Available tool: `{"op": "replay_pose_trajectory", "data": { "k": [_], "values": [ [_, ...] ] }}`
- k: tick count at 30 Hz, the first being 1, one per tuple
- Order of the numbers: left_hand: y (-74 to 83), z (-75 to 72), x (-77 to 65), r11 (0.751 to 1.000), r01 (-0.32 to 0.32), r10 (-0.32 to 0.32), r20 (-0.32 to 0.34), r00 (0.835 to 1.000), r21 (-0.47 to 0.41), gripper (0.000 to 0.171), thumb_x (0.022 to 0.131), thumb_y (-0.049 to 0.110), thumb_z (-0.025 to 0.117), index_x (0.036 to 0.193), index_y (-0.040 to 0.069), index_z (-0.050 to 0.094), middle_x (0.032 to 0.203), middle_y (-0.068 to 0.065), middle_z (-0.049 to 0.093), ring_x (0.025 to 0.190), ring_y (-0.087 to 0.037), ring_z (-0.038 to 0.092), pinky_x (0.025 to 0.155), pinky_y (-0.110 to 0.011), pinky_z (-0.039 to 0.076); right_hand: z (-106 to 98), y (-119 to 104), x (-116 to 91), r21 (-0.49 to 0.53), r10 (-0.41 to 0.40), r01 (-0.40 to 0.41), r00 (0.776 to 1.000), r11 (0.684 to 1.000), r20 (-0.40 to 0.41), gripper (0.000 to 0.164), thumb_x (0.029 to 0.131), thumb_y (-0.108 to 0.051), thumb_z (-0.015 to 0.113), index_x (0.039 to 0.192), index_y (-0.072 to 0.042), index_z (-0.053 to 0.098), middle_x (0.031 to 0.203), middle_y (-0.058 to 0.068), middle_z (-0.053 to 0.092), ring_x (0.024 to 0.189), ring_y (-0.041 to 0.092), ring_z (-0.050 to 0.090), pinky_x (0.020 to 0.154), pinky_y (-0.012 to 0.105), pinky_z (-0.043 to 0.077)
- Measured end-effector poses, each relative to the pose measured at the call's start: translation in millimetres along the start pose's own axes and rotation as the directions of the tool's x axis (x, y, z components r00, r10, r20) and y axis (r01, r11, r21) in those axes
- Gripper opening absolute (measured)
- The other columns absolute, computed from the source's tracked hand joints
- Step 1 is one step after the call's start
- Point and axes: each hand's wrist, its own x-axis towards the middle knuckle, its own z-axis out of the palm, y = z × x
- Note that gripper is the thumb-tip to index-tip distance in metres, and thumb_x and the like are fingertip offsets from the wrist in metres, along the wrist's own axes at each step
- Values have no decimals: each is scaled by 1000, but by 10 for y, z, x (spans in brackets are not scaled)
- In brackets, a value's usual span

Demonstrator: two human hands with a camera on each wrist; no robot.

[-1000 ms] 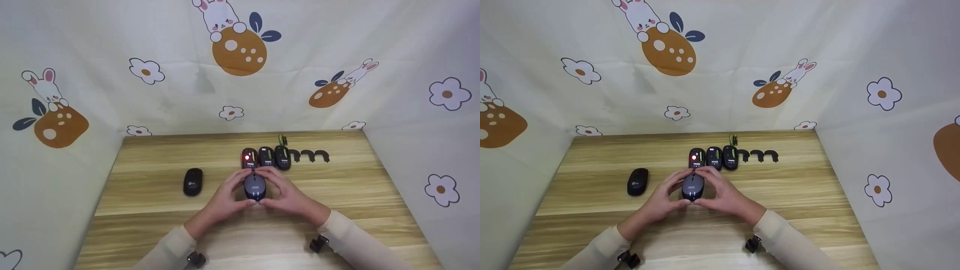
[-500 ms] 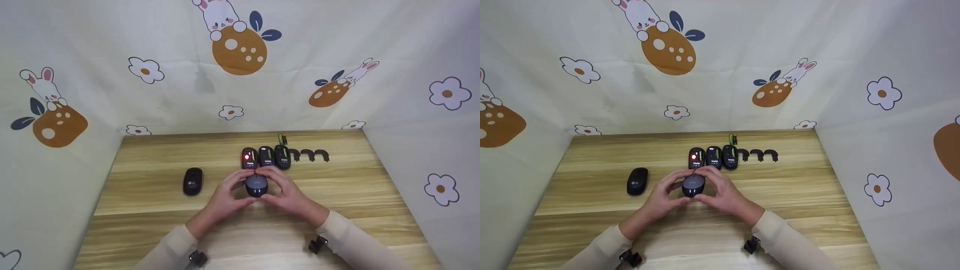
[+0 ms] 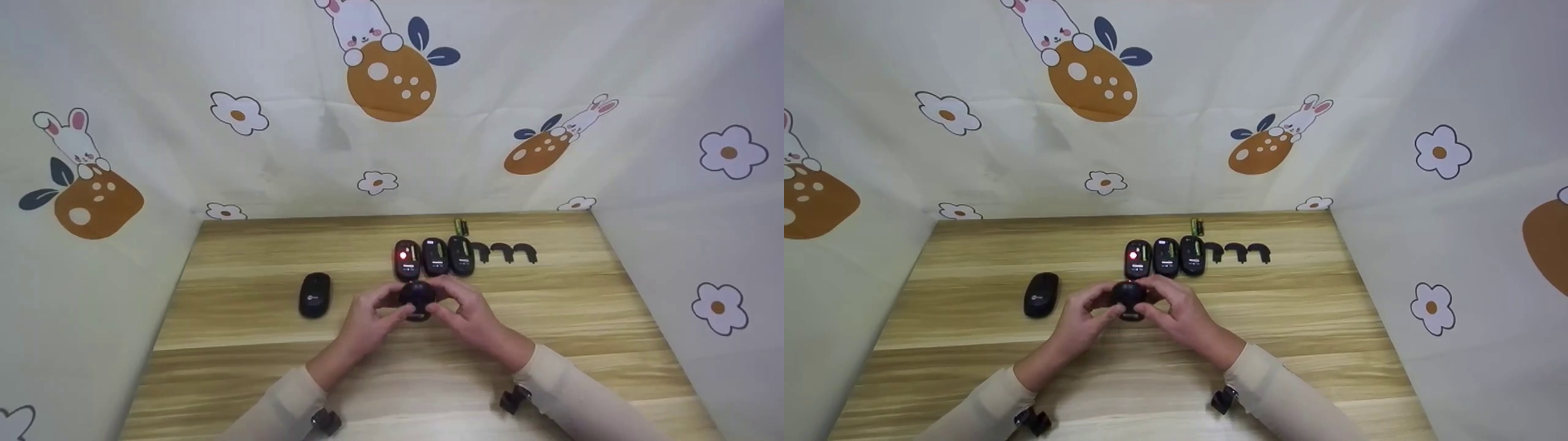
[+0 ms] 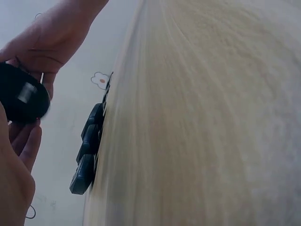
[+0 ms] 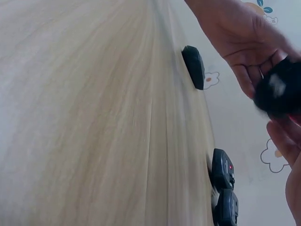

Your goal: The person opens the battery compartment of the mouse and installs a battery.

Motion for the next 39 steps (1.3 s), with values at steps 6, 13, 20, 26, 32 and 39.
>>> {"op": "replay_pose_trajectory", "data": {
  "k": [6, 13, 20, 26, 32, 39],
  "values": [
    [1, 16, -6, 999, 23, -23, -10, 1000, -25, 39, 101, 20, 83, 135, 4, 73, 116, -10, 80, 104, -31, 77, 85, -36, 69, 53, -10, -35, 50, 92, -91, 996, 995, -12, 39, 100, 3, 77, 138, -1, 70, 128, 15, 76, 103, 26, 79, 81, 40, 70],
    [-7, 25, -10, 1000, -5, 5, -8, 1000, -1, 52, 102, 21, 82, 151, 15, 65, 136, -8, 74, 113, -31, 75, 74, -34, 70, 54, -43, -24, 86, 191, -191, 982, 978, 8, 51, 102, -3, 78, 151, -9, 64, 133, 8, 70, 103, 25, 74, 78, 35, 70],
    [-31, 32, 12, 999, 3, -3, 4, 1000, -49, 55, 103, 15, 80, 155, 21, 62, 145, -7, 66, 117, -30, 71, 74, -37, 70, 49, -61, -2, 126, 258, -262, 965, 957, 49, 59, 100, -5, 81, 155, -11, 62, 136, 9, 66, 105, 28, 73, 81, 36, 70],
    [-23, 20, 22, 997, 18, -16, 24, 1000, -80, 53, 103, 12, 80, 152, 20, 64, 146, -4, 67, 114, -28, 72, 73, -44, 70, 31, -81, 18, 142, 309, -318, 948, 938, 81, 57, 100, -9, 83, 153, -14, 63, 138, 8, 64, 104, 26, 72, 78, 38, 70],
    [-14, 15, 25, 991, 61, -55, 55, 997, -122, 55, 102, 8, 80, 153, 19, 63, 148, -4, 65, 116, -27, 71, 85, -49, 70, 7, -95, 53, 162, 312, -329, 942, 930, 124, 55, 99, -8, 83, 149, -13, 61, 141, 10, 61, 101, 26, 73, 73, 46, 70],
    [2, 2, 28, 983, 113, -103, 76, 992, -144, 56, 101, 9, 81, 153, 22, 63, 150, -5, 64, 118, -27, 71, 83, -42, 70, -17, -85, 81, 167, 303, -327, 941, 930, 152, 53, 97, -4, 83, 145, -9, 62, 139, 14, 61, 98, 26, 73, 72, 41, 70]
  ]
}}
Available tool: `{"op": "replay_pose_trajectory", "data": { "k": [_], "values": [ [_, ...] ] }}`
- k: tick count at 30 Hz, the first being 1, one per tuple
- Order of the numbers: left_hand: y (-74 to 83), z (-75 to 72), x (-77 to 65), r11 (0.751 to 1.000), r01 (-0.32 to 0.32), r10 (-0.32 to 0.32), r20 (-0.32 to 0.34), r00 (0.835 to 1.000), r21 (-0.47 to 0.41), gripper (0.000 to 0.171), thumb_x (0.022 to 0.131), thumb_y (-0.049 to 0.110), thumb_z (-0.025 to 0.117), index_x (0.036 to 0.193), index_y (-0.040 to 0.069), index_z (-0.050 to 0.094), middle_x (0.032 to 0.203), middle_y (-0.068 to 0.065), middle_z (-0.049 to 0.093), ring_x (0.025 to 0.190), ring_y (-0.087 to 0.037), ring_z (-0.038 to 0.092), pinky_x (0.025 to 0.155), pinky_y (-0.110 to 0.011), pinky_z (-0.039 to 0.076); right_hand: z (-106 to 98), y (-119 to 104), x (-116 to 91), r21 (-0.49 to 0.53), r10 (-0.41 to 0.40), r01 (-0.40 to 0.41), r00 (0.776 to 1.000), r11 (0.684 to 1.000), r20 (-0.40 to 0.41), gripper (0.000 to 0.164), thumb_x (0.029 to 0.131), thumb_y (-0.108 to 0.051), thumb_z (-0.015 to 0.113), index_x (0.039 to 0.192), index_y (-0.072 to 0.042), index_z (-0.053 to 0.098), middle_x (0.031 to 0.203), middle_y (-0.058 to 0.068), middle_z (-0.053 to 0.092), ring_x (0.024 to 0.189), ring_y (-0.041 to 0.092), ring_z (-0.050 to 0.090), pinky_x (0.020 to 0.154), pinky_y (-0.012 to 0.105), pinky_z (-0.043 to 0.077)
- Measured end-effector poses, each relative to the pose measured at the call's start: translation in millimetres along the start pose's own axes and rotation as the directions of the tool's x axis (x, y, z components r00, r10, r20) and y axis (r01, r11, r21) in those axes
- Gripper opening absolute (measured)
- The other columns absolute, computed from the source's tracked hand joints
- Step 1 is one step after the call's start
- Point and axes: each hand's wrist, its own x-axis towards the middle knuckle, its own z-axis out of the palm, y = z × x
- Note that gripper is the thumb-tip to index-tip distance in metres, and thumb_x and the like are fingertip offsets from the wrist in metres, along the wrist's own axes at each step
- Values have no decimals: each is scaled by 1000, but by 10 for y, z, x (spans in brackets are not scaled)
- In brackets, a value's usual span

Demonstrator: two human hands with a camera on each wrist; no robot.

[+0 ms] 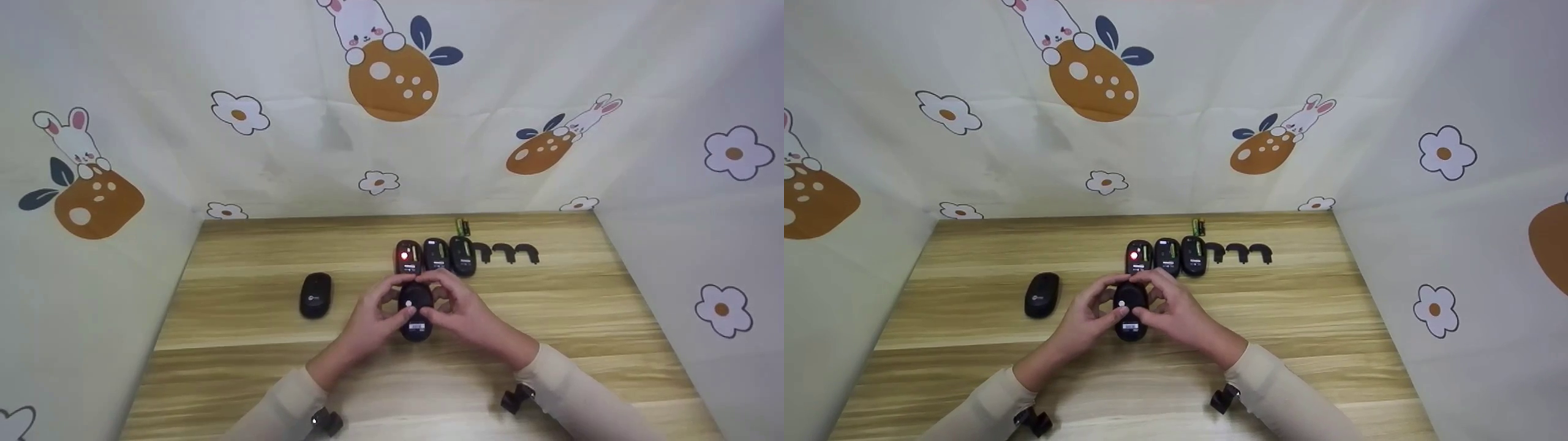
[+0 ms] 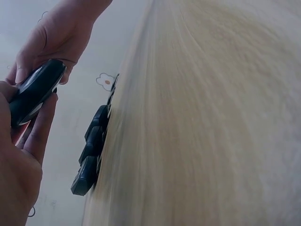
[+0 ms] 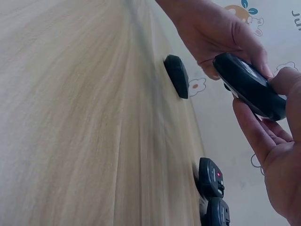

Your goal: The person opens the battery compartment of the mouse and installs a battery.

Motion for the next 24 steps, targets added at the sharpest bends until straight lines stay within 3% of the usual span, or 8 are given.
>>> {"op": "replay_pose_trajectory", "data": {
  "k": [6, 10, 13, 16, 19, 20, 24],
  "values": [
    [-8, -1, 6, 998, -6, 6, -14, 1000, 57, 55, 100, 10, 82, 152, 18, 64, 147, -8, 67, 117, -31, 72, 102, -50, 64, -6, -24, 10, 4, 24, -24, 1000, 1000, 1, 49, 98, -6, 83, 143, -8, 63, 137, 17, 62, 97, 29, 74, 76, 39, 70],
    [2, -2, -2, 998, 23, -21, -21, 1000, 60, 54, 100, 11, 82, 151, 17, 65, 147, -10, 67, 120, -36, 71, 115, -56, 55, 3, -25, 13, 12, 55, -55, 998, 998, -5, 48, 98, -6, 83, 142, -8, 63, 136, 17, 63, 96, 30, 74, 79, 40, 70],
    [12, -5, -5, 997, 47, -46, -21, 999, 58, 55, 100, 11, 83, 152, 18, 65, 148, -11, 66, 121, -32, 71, 119, -58, 51, 3, -32, 12, -12, 67, -67, 998, 998, -19, 48, 99, -8, 83, 143, -10, 64, 136, 14, 63, 96, 28, 74, 81, 40, 70],
    [7, -13, 4, 997, 42, -42, -10, 999, 66, 55, 100, 13, 82, 153, 18, 65, 150, -13, 65, 122, -30, 72, 119, -60, 50, 1, -45, 24, -67, 12, -14, 999, 998, -44, 46, 98, -8, 84, 140, -13, 67, 135, 9, 63, 102, 27, 73, 85, 39, 69],
    [-14, -19, 7, 996, 14, -15, 5, 1000, 87, 56, 101, 19, 82, 154, 19, 63, 151, -13, 64, 122, -28, 72, 117, -60, 52, -5, -38, 46, -137, -94, 82, 992, 987, -80, 45, 94, -5, 87, 135, -15, 70, 131, 6, 64, 108, 27, 69, 89, 38, 67],
    [-104, -30, 16, 996, -22, 21, 13, 1000, 89, 57, 101, 23, 83, 155, 20, 62, 151, -12, 64, 121, -27, 72, 116, -58, 54, -8, -35, 51, -158, -131, 115, 987, 981, -92, 45, 93, -3, 87, 133, -15, 71, 130, 5, 64, 109, 26, 67, 90, 38, 65],
    [-129, -25, 25, 995, -37, 34, 27, 999, 96, 58, 102, 28, 82, 156, 23, 62, 150, -10, 64, 119, -24, 72, 115, -58, 55, -22, -47, 50, -197, -196, 170, 973, 966, -122, 44, 91, 1, 87, 130, -14, 73, 119, 3, 70, 98, 24, 65, 81, 37, 61]
  ]
}}
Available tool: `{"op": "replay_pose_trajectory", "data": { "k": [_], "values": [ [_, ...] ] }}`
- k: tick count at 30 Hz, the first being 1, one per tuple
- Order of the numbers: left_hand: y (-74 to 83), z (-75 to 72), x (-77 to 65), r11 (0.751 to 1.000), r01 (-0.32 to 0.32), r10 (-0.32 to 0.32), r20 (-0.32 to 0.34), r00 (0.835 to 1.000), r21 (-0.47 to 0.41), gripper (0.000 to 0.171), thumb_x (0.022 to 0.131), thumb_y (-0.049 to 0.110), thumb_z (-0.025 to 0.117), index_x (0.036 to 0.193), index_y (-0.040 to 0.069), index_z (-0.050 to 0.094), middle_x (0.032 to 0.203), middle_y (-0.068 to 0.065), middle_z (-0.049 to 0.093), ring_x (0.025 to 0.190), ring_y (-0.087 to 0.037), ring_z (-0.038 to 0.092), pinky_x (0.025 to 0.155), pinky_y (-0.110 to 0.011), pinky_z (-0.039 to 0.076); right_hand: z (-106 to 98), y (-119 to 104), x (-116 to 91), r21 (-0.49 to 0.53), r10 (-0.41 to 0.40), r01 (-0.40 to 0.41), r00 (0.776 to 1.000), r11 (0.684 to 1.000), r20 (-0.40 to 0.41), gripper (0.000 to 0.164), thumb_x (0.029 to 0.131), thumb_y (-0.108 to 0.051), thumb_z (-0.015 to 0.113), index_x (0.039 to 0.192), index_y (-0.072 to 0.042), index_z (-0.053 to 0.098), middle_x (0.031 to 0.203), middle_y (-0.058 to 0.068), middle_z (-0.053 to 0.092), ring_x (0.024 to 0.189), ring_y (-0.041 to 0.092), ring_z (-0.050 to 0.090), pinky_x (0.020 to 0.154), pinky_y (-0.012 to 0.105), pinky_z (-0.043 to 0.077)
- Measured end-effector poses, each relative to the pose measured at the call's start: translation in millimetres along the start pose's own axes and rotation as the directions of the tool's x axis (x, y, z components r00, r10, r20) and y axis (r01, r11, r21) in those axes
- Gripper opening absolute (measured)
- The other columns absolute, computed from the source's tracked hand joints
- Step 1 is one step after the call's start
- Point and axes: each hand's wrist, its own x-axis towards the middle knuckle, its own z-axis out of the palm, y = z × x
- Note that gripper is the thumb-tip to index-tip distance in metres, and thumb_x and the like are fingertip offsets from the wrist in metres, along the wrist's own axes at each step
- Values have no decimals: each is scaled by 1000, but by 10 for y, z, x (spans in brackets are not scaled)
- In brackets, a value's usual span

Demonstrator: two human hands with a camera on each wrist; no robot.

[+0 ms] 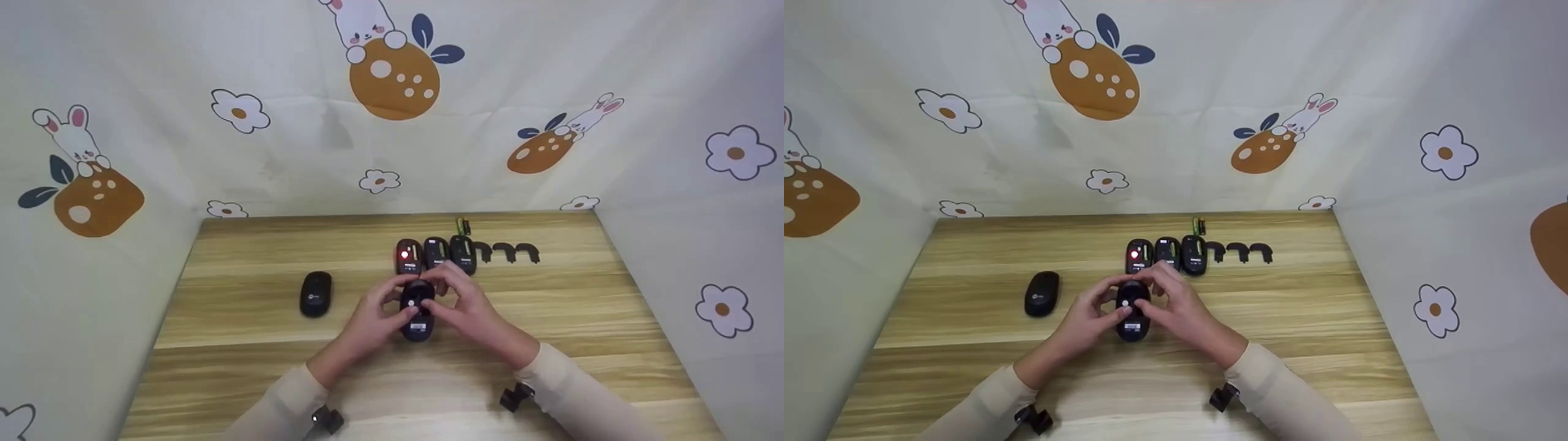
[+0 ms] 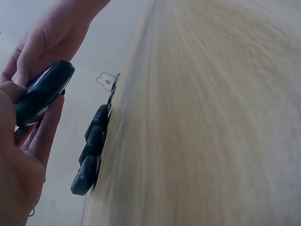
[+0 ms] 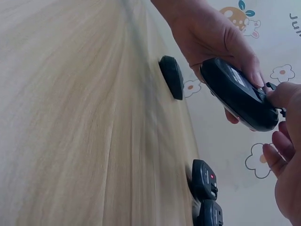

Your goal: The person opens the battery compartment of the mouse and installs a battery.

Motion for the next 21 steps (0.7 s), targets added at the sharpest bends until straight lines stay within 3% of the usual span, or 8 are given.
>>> {"op": "replay_pose_trajectory", "data": {
  "k": [6, 12, 18, 21],
  "values": [
    [106, 18, 6, 994, 103, -103, -5, 995, -30, 58, 101, 21, 82, 155, 18, 62, 151, -10, 64, 120, -25, 72, 118, -61, 51, -27, -25, -5, 3, 55, -55, 998, 998, -15, 39, 97, -2, 83, 132, -14, 72, 103, -1, 73, 86, 17, 65, 70, 30, 59],
    [115, 38, 22, 991, 121, -121, -10, 993, -52, 59, 101, 16, 81, 156, 11, 60, 151, -14, 64, 122, -26, 73, 120, -60, 49, -100, -15, 11, 91, 154, -149, 987, 985, -51, 36, 100, -7, 82, 134, -13, 72, 95, 1, 70, 82, 17, 65, 71, 29, 58],
    [135, 40, 20, 990, 126, -127, -8, 992, -62, 57, 101, 13, 80, 155, 18, 62, 146, -12, 67, 124, -27, 73, 111, -49, 59, -205, 31, 14, 98, 170, -163, 983, 982, -64, 41, 99, -2, 81, 138, -5, 71, 90, 6, 72, 79, 16, 65, 72, 27, 58],
    [143, 40, 16, 987, 140, -141, -5, 990, -79, 57, 101, 14, 81, 155, 23, 62, 144, -10, 68, 125, -26, 73, 106, -46, 62, -267, 52, 3, 98, 192, -185, 979, 978, -68, 42, 99, -3, 82, 139, -6, 72, 90, 7, 73, 80, 16, 66, 73, 26, 59]
  ]
}}
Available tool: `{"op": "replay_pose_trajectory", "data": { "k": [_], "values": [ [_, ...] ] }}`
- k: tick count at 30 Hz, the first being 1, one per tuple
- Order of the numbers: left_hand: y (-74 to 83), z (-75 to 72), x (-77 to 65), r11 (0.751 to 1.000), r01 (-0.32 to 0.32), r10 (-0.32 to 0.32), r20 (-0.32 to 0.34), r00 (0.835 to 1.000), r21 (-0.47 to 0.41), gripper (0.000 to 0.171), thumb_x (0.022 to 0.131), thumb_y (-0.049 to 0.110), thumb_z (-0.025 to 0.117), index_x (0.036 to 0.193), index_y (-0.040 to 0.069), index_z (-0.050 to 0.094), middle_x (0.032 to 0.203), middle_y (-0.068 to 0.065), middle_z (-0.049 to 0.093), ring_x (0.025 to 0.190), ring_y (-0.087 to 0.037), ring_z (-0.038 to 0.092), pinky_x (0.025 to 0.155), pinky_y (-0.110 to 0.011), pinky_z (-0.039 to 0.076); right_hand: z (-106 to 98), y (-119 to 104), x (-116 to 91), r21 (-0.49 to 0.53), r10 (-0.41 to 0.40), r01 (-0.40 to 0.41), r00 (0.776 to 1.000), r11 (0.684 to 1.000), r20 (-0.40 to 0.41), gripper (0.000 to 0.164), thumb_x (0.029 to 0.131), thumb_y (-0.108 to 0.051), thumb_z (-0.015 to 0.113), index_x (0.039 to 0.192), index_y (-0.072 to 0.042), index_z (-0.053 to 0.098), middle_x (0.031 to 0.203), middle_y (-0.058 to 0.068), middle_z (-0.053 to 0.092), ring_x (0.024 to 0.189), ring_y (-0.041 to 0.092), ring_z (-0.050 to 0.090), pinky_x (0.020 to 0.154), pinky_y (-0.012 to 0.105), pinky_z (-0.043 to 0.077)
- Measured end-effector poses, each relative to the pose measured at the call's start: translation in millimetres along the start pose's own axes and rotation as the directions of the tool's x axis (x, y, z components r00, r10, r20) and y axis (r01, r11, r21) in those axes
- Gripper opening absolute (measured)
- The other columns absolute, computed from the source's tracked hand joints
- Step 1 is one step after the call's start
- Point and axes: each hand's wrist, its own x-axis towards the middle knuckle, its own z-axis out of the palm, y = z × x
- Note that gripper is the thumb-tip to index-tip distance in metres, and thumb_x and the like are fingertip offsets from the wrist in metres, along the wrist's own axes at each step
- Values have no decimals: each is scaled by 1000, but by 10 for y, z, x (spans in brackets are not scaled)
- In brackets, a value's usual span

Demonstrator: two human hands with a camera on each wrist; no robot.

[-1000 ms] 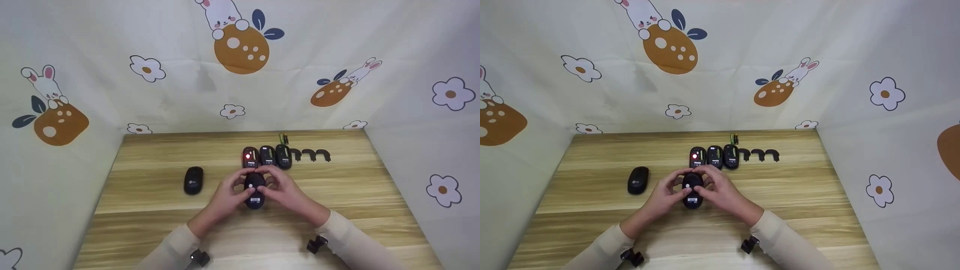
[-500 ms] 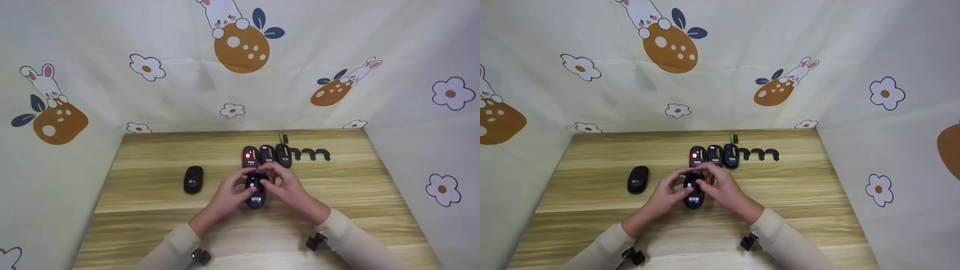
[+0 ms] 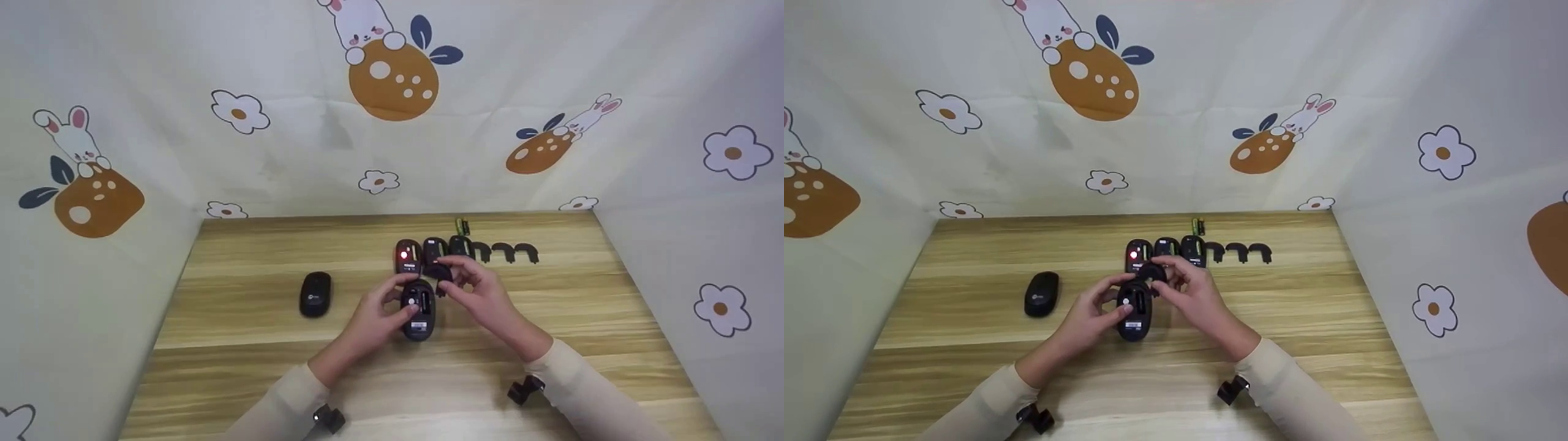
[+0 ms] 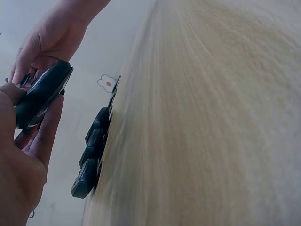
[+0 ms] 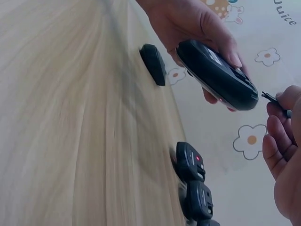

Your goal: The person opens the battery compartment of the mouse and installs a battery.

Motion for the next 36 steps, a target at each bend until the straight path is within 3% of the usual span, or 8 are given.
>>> {"op": "replay_pose_trajectory", "data": {
  "k": [9, 20, 30, 36],
  "values": [
    [-41, -6, 15, 1000, -11, 11, 2, 1000, -13, 58, 100, 12, 82, 154, 20, 63, 146, -11, 67, 122, -26, 73, 108, -47, 61, -260, 86, -28, 34, 58, -58, 998, 998, -12, 41, 97, 0, 82, 137, -2, 72, 94, 13, 74, 82, 17, 68, 73, 23, 58],
    [-60, -8, 22, 999, 7, -7, 9, 1000, -49, 58, 100, 9, 80, 154, 17, 62, 144, -17, 67, 121, -31, 73, 97, -40, 66, -747, 240, -22, -50, 127, -128, 991, 991, -28, 39, 97, -1, 83, 135, -5, 77, 94, 11, 74, 79, 18, 68, 68, 22, 58],
    [-56, -8, 16, 999, 14, -14, 5, 1000, -31, 58, 100, 12, 81, 155, 16, 62, 151, -18, 63, 127, -33, 72, 101, -43, 65, -1169, 456, -4, -76, 210, -213, 977, 974, -42, 39, 100, -4, 81, 138, -4, 76, 99, 18, 74, 85, 18, 70, 71, 19, 60],
    [-44, -3, 14, 999, 31, -31, 2, 1000, -34, 58, 101, 12, 81, 155, 19, 62, 151, -16, 64, 128, -33, 71, 99, -39, 65, -1360, 564, 11, -140, 258, -262, 965, 955, -47, 41, 101, -2, 80, 141, -2, 73, 104, 20, 75, 88, 16, 69, 72, 18, 58]
  ]
}}
